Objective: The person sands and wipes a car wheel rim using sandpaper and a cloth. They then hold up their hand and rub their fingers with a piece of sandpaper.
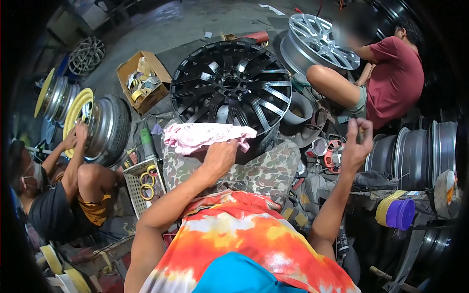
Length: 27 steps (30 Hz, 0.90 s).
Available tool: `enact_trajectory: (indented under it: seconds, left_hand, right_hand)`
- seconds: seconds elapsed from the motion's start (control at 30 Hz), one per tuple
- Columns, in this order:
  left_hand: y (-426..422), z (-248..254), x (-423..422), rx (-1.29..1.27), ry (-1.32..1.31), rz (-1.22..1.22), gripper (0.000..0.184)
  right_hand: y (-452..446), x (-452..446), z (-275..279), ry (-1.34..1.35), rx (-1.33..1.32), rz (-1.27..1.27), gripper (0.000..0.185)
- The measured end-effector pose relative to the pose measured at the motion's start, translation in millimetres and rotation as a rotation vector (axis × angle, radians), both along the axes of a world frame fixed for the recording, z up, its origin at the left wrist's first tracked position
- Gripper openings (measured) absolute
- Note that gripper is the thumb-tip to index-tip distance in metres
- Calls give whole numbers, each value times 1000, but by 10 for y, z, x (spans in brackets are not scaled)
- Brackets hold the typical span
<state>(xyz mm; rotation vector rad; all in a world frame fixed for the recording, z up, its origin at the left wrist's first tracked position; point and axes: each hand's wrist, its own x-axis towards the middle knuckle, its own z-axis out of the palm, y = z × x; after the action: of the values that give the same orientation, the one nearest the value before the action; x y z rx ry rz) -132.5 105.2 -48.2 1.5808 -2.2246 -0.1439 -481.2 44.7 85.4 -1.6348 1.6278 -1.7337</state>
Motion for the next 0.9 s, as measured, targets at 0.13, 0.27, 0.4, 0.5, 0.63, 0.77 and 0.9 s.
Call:
enact_trajectory:
  seconds: [0.13,0.27,0.4,0.5,0.63,0.77,0.9]
  left_hand:
    - [-149,-130,-233,197,196,21,24]
    - [-144,89,-18,305,142,44,27]
    - [-156,328,188,328,99,-30,31]
    - [-218,79,-81,310,26,14,35]
    - [-358,-40,-216,347,128,45,33]
    - [-166,-9,166,263,102,-32,24]
    - [-26,387,423,288,130,-108,22]
  right_hand:
    - [379,381,-694,173,132,120,14]
    - [646,472,-980,164,265,154,13]
    - [454,246,-738,279,136,130,13]
    - [90,69,-182,428,26,81,13]
    - [-224,-62,279,518,-186,-118,24]
    - [-209,52,19,481,-180,19,27]
    - [92,214,-678,474,145,274,24]
